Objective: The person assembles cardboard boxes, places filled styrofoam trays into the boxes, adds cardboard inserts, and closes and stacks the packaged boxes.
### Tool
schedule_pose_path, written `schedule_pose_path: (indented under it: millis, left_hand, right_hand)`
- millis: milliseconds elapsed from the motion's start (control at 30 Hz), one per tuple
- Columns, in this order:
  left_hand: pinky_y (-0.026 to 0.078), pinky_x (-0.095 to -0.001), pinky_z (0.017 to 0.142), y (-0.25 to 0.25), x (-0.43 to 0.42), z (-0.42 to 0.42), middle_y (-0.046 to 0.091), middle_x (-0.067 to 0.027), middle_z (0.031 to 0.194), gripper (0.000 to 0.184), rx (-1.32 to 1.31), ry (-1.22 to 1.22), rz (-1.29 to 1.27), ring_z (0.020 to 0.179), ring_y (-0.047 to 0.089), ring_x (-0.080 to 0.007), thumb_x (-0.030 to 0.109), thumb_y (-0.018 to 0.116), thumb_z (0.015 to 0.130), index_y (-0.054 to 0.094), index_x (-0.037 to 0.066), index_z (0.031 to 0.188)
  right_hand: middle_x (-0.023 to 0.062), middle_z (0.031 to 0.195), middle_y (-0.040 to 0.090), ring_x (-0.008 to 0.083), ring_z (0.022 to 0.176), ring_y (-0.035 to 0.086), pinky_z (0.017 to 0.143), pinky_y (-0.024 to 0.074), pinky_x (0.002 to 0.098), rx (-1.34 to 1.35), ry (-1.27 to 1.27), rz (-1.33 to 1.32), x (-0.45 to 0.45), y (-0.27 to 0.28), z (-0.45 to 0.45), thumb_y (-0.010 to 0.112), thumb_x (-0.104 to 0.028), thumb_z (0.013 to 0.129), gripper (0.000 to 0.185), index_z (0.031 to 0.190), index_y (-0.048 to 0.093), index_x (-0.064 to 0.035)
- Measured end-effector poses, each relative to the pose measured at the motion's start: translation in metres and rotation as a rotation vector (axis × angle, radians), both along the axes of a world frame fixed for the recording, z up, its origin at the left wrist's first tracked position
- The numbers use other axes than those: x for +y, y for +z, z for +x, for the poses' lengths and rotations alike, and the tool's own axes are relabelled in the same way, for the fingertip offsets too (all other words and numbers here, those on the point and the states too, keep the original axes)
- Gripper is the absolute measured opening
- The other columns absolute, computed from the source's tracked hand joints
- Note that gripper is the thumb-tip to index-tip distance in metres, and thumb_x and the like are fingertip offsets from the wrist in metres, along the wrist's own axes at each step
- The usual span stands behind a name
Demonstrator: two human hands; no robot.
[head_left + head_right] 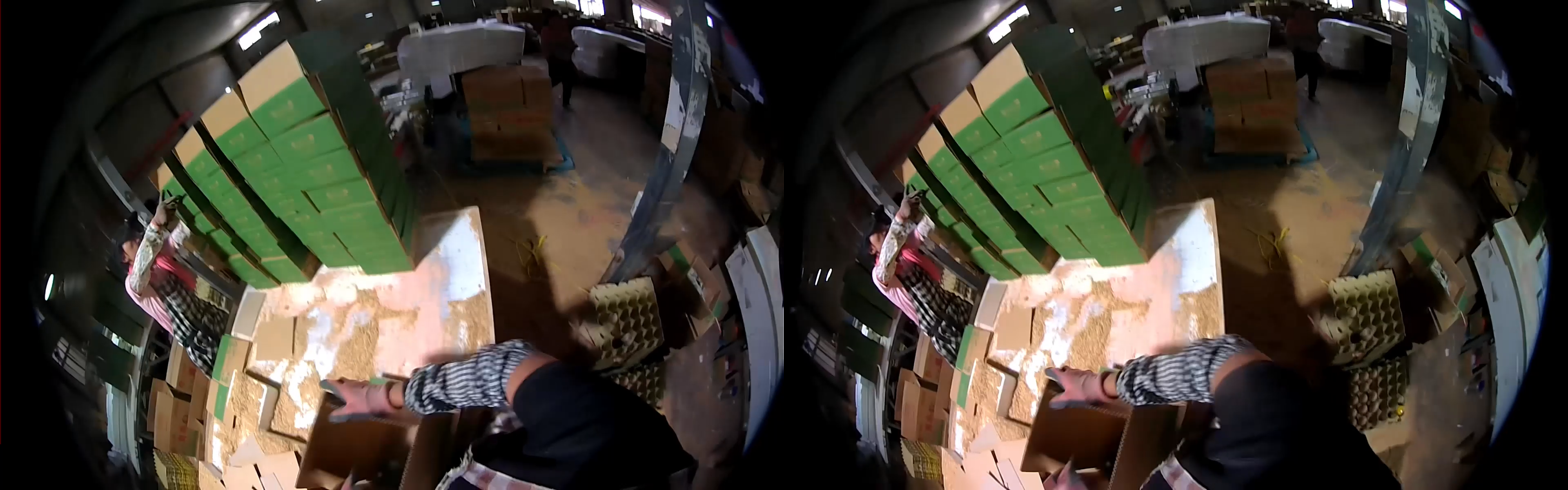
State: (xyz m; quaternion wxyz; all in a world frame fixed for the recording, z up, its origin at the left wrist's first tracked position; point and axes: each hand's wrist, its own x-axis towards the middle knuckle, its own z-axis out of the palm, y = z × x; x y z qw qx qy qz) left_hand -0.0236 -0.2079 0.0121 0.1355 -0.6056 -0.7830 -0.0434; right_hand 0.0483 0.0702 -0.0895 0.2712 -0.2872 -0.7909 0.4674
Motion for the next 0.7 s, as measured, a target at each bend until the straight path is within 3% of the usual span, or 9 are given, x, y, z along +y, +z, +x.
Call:
schedule_pose_path:
  millis: [67,133,200,433,467,533,567,600,700]
  left_hand:
    - [0.050,-0.0391,0.080,-0.027,0.010,0.007,0.062,-0.0135,0.109,0.039,-0.113,-0.013,-0.160,0.091,0.062,-0.0259,0.024,0.059,0.092,0.057,0.010,0.128]
    - [0.050,-0.0375,0.078,-0.034,0.018,0.014,0.062,-0.0129,0.110,0.043,-0.323,0.052,-0.134,0.090,0.061,-0.0239,0.025,0.059,0.092,0.053,0.009,0.131]
    - [0.050,-0.0358,0.076,-0.040,0.021,0.013,0.061,-0.0122,0.111,0.047,-0.522,0.097,-0.041,0.088,0.061,-0.0219,0.025,0.060,0.093,0.049,0.008,0.135]
    - [0.050,-0.0255,0.070,-0.155,-0.036,-0.046,0.060,-0.0068,0.108,0.060,-1.590,0.586,0.526,0.084,0.057,-0.0113,0.019,0.061,0.093,0.036,0.004,0.146]
    - [0.050,-0.0258,0.078,-0.138,-0.033,-0.043,0.061,-0.0079,0.111,0.058,-1.664,0.549,0.432,0.091,0.058,-0.0121,0.016,0.061,0.094,0.036,0.002,0.145]
    - [0.048,-0.0325,0.094,-0.173,-0.033,-0.036,0.057,-0.0111,0.127,0.051,-2.059,0.369,0.969,0.110,0.058,-0.0198,0.018,0.055,0.097,0.039,0.000,0.142]
    - [0.047,-0.0366,0.097,-0.198,-0.037,-0.034,0.057,-0.0117,0.130,0.048,-2.222,0.277,1.262,0.114,0.057,-0.0244,0.024,0.051,0.099,0.042,0.000,0.140]
    - [0.042,-0.0326,0.104,-0.203,-0.041,-0.028,0.039,-0.0125,0.146,0.046,-2.265,0.603,1.182,0.131,0.041,-0.0219,0.014,0.041,0.103,0.032,0.000,0.146]
    - [0.041,-0.0333,0.103,-0.167,-0.011,-0.004,0.040,-0.0124,0.144,0.046,-1.940,0.470,1.085,0.128,0.042,-0.0220,0.015,0.043,0.102,0.034,0.004,0.146]
  right_hand:
    - [0.0272,0.138,0.040,0.0370,0.129,0.042,0.109,0.0327,0.0473,-0.066,0.026,0.264,-0.058,0.057,0.012,0.072,-0.047,0.074,0.099,0.147,0.023,-0.0008]
    - [0.0249,0.148,0.024,0.0392,0.140,0.023,0.112,0.0174,0.0605,0.198,0.014,0.825,-0.049,0.037,-0.001,0.068,-0.041,0.079,0.085,0.143,0.032,0.0003]
    - [0.0236,0.148,0.024,0.0370,0.142,0.019,0.108,0.0154,0.0674,0.128,-0.014,0.831,-0.035,-0.021,-0.018,0.066,-0.039,0.081,0.075,0.139,0.038,-0.0013]
    - [0.0122,0.095,0.056,0.0296,0.091,0.053,0.082,0.0416,0.0423,-0.128,0.336,0.849,-0.027,0.086,0.020,0.057,-0.059,0.074,0.061,0.099,0.059,-0.0032]
    - [0.0173,0.110,0.056,0.0329,0.105,0.052,0.094,0.0384,0.0487,-0.162,0.300,0.793,-0.049,0.076,0.039,0.058,-0.066,0.071,0.075,0.108,0.058,-0.0008]
    - [0.0236,0.147,0.033,0.0354,0.140,0.027,0.114,0.0117,0.0580,-0.535,0.685,0.924,-0.072,0.026,0.073,0.059,-0.075,0.067,0.111,0.143,0.034,0.0021]
    - [0.0231,0.149,0.031,0.0363,0.141,0.024,0.115,0.0119,0.0569,-0.423,0.649,0.858,-0.075,0.018,0.079,0.061,-0.076,0.064,0.118,0.146,0.028,0.0018]
    - [0.0231,0.150,0.029,0.0393,0.141,0.023,0.115,0.0111,0.0572,-0.516,0.654,0.853,-0.066,0.034,0.082,0.062,-0.077,0.061,0.121,0.146,0.029,0.0019]
    - [0.0239,0.149,0.030,0.0399,0.142,0.023,0.116,0.0159,0.0540,-0.291,0.449,0.609,-0.051,0.029,0.098,0.078,-0.056,0.060,0.116,0.146,0.027,0.0032]
